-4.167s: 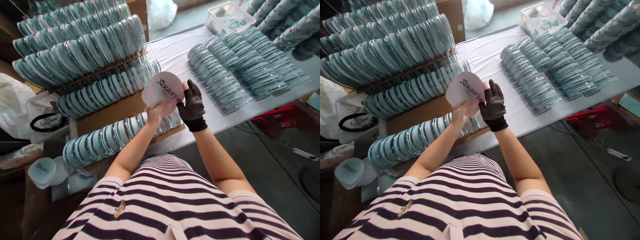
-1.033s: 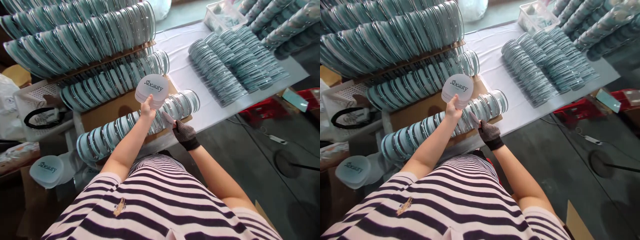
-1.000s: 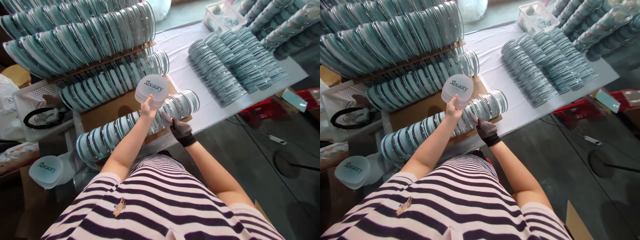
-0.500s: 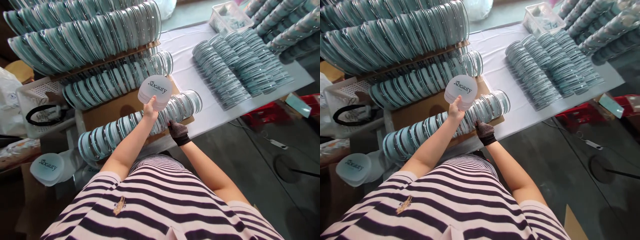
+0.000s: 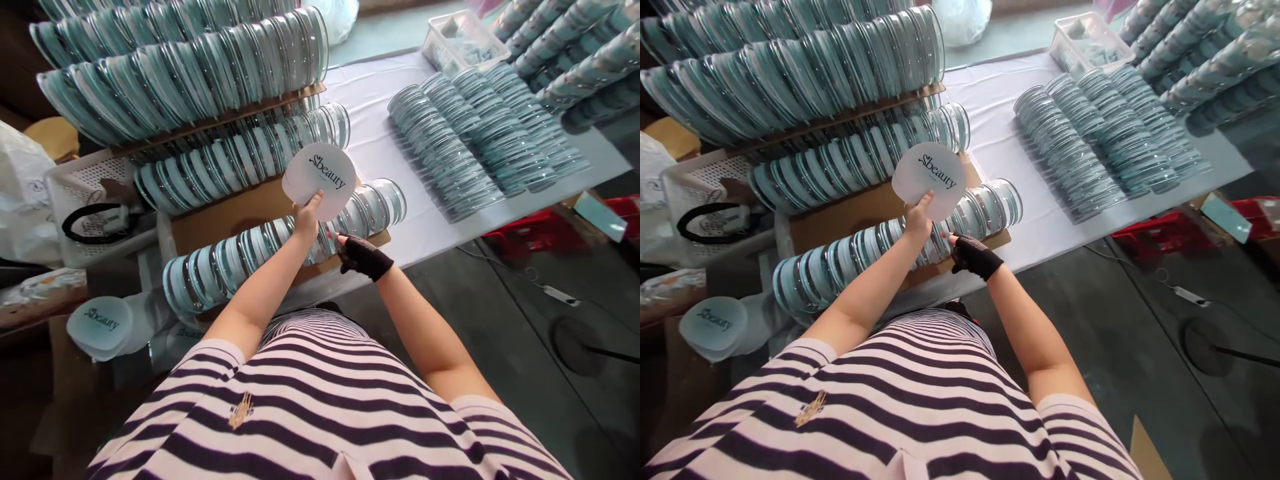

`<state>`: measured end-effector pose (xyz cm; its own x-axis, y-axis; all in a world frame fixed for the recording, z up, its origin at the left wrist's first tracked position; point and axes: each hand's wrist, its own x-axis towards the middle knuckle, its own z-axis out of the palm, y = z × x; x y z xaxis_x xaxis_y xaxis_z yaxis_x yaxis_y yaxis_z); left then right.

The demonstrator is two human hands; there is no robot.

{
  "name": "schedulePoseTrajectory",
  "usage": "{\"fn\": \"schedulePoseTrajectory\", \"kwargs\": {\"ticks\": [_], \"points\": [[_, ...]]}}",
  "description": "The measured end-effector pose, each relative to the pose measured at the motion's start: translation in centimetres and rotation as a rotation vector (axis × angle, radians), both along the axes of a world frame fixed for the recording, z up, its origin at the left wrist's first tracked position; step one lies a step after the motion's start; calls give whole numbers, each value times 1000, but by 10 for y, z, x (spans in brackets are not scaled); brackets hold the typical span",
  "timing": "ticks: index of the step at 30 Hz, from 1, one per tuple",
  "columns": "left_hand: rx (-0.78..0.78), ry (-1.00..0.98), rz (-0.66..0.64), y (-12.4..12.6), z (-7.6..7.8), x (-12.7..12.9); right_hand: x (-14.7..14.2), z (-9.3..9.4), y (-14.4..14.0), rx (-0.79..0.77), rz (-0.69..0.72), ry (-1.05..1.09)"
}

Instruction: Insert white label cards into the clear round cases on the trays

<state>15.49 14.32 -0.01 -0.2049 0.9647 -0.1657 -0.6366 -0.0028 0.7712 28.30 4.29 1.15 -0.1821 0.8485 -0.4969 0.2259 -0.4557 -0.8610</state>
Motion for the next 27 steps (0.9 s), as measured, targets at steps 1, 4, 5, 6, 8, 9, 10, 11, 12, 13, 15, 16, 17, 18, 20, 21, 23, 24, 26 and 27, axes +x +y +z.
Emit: {"fn": "schedulePoseTrajectory", "kwargs": {"ticks": [1,4,5,6,8,9,10,11,12,13,15,16,17,18,20,21,23,24,26,27], "points": [[1,24,-2,0,-1,1,4,4,4,66,-3,-157],[23,90,-31,-5,-1,1,21,17,26,348,-178,-448],[33,98,-41,-8,1,1,26,21,33,453,-251,-483],[41,97,-54,-12,3,-1,29,25,40,555,-298,-525],[53,77,-69,-20,8,-6,28,30,48,719,-298,-614],[53,73,-67,-24,10,-9,24,31,48,804,-280,-674],[44,80,-54,-28,11,-12,18,32,45,882,-260,-736],[32,99,-32,-31,12,-15,10,31,40,944,-245,-793],[16,124,-9,-33,13,-19,2,30,34,994,-236,-844],[3,147,5,-36,13,-21,-6,28,28,1031,-238,-887],[-2,168,0,-39,13,-26,-21,24,19,1054,-252,-944],[0,164,-10,-40,13,-27,-26,22,17,1050,-264,-957],[-1,153,-23,-42,13,-28,-30,21,17,1042,-278,-963],[-9,140,-31,-43,13,-29,-33,20,17,1034,-290,-962],[-38,104,-44,-45,13,-29,-37,20,20,1016,-299,-935],[-54,78,-58,-46,14,-29,-38,21,21,998,-303,-909],[-62,17,-111,-46,17,-30,-36,25,18,937,-327,-851],[-52,-9,-143,-46,19,-30,-34,26,13,904,-357,-826],[-15,-44,-184,-43,25,-32,-27,28,-3,868,-439,-785],[3,-51,-190,-41,28,-33,-22,28,-14,865,-472,-766]]}}
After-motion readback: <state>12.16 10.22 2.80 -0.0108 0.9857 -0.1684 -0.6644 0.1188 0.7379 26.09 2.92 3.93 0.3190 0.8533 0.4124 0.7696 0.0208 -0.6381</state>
